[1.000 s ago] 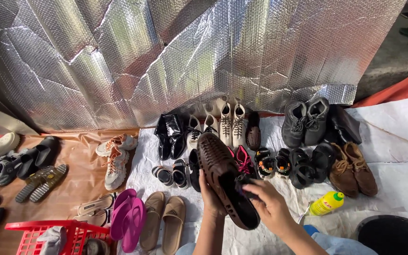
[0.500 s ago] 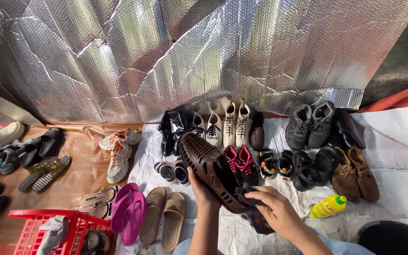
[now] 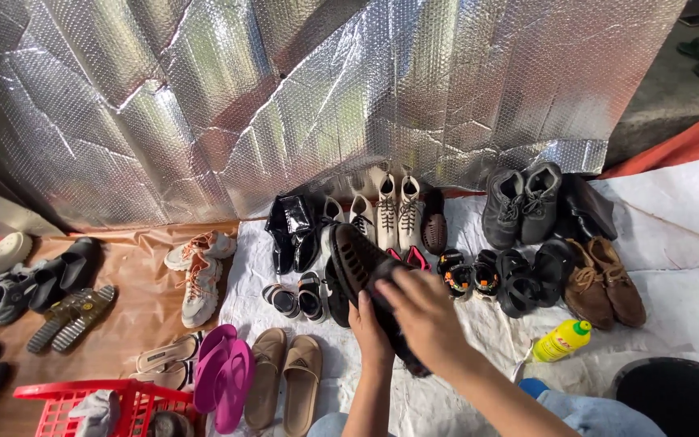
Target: Cleaning a brown shoe by scrubbing it with a toothbrush and wiping it with a cloth.
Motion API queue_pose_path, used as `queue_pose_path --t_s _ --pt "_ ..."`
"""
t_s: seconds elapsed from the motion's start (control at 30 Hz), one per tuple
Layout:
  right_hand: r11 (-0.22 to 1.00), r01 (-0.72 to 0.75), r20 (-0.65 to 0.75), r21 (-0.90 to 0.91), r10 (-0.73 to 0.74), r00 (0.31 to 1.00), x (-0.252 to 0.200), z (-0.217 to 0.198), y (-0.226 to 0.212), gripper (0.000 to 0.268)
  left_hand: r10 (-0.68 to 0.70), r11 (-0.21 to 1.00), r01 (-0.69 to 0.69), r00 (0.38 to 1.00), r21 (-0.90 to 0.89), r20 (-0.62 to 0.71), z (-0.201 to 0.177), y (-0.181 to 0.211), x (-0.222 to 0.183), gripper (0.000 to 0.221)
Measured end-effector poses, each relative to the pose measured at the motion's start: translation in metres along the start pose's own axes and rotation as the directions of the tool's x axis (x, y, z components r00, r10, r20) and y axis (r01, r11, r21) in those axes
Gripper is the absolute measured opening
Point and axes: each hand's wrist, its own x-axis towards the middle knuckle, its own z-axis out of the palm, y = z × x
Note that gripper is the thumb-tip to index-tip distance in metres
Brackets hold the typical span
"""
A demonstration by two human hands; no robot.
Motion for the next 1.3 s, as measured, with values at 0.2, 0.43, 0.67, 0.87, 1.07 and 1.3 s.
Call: queue_pose_path --t_s 0.2,0.43,0.67,0.87,1.07,1.3 --pt "0.975 0.218 0.047 -0.038 -0.217 0.975 -0.057 0.023 -0.023 0.056 -0.397 0.734 0.345 0.917 -0.585 0.042 0.018 0.078 0.001 0.073" --pt "0.978 0.185 0.158 0.09 -0.198 0.967 -0.1 -0.009 0.024 0.043 -0.442 0.749 0.318 0.893 -0.581 -0.082 0.018 0.103 0.007 0.081" --pt "0.983 -0.031 0.167 0.181 0.0 0.986 -0.104 -0.016 0.078 0.055 -0.489 0.699 0.326 0.867 -0.637 -0.092 0.017 0.1 0.012 0.076" --pt "0.941 -0.241 -0.037 0.237 0.257 0.966 -0.09 -0.017 0.032 0.062 -0.485 0.672 0.302 0.87 -0.676 -0.092 0.022 0.073 0.012 0.077" --pt "0.978 -0.107 -0.071 0.18 0.121 0.99 -0.102 0.024 -0.002 0.052 -0.52 0.659 0.292 0.843 -0.693 -0.139 0.03 0.053 0.011 0.081" --pt "0.791 -0.442 -0.182 0.423 0.552 0.814 -0.113 0.037 0.027 0.046 -0.637 0.606 0.368 0.755 -0.706 -0.154 0.049 0.05 0.002 0.077"
